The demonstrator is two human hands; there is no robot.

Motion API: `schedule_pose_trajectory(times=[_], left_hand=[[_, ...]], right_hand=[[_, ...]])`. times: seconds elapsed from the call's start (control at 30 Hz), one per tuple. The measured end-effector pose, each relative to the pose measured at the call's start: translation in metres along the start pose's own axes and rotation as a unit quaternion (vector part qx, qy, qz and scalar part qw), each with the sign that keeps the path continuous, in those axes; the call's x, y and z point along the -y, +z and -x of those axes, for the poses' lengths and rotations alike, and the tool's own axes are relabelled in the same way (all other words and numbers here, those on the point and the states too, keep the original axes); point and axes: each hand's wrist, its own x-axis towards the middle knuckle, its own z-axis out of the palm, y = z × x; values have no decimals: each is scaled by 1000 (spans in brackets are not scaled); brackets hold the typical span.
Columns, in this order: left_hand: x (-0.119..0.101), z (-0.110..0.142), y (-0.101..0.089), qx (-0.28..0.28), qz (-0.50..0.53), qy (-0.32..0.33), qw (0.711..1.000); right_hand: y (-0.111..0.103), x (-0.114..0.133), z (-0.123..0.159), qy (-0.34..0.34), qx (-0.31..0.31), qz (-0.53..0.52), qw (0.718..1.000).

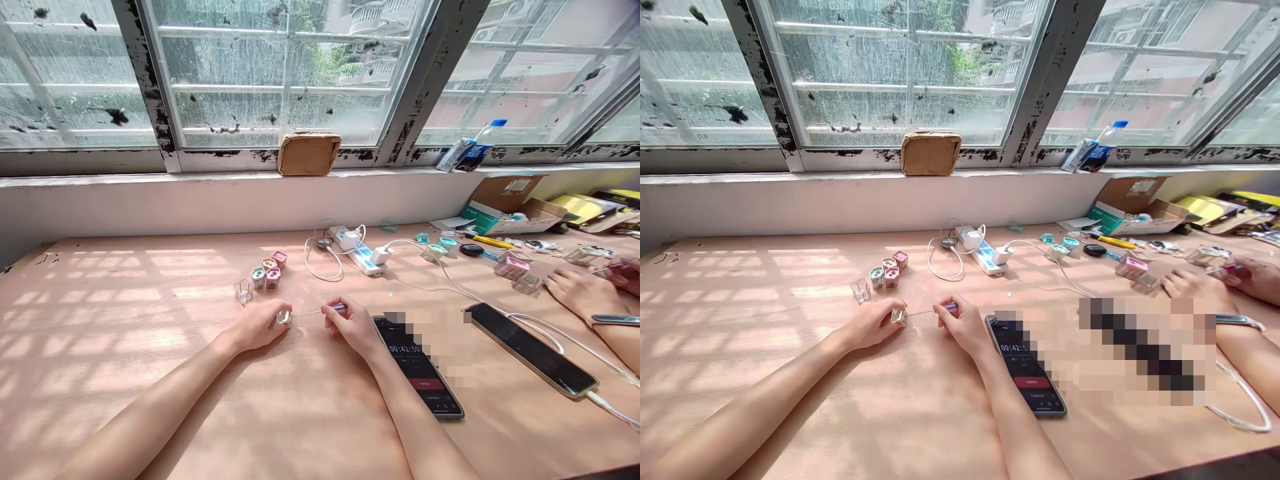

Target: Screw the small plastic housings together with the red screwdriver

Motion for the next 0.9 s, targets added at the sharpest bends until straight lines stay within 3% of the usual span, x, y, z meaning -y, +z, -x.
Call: schedule_pose_trajectory(times=[0.13, 0.4, 0.57, 0.67, 0.8, 0.9], left_hand=[[0, 0, 1, -5, 9, 6, 1000], [4, 0, 4, -2, 26, 7, 1000], [7, 0, 7, -87, 67, 65, 992], [10, -3, -11, -170, 80, 108, 976], [26, -6, -51, -260, 37, 100, 960], [45, -4, -71, -252, 3, 50, 966]], right_hand=[[6, -6, -2, 12, -25, -58, 998], [10, -14, -7, -29, -106, -95, 989], [5, -22, -10, -53, -181, -115, 975], [3, -24, -9, -56, -208, -110, 970], [4, -21, -9, -53, -221, -102, 968], [5, -19, -9, -47, -217, -99, 970]])
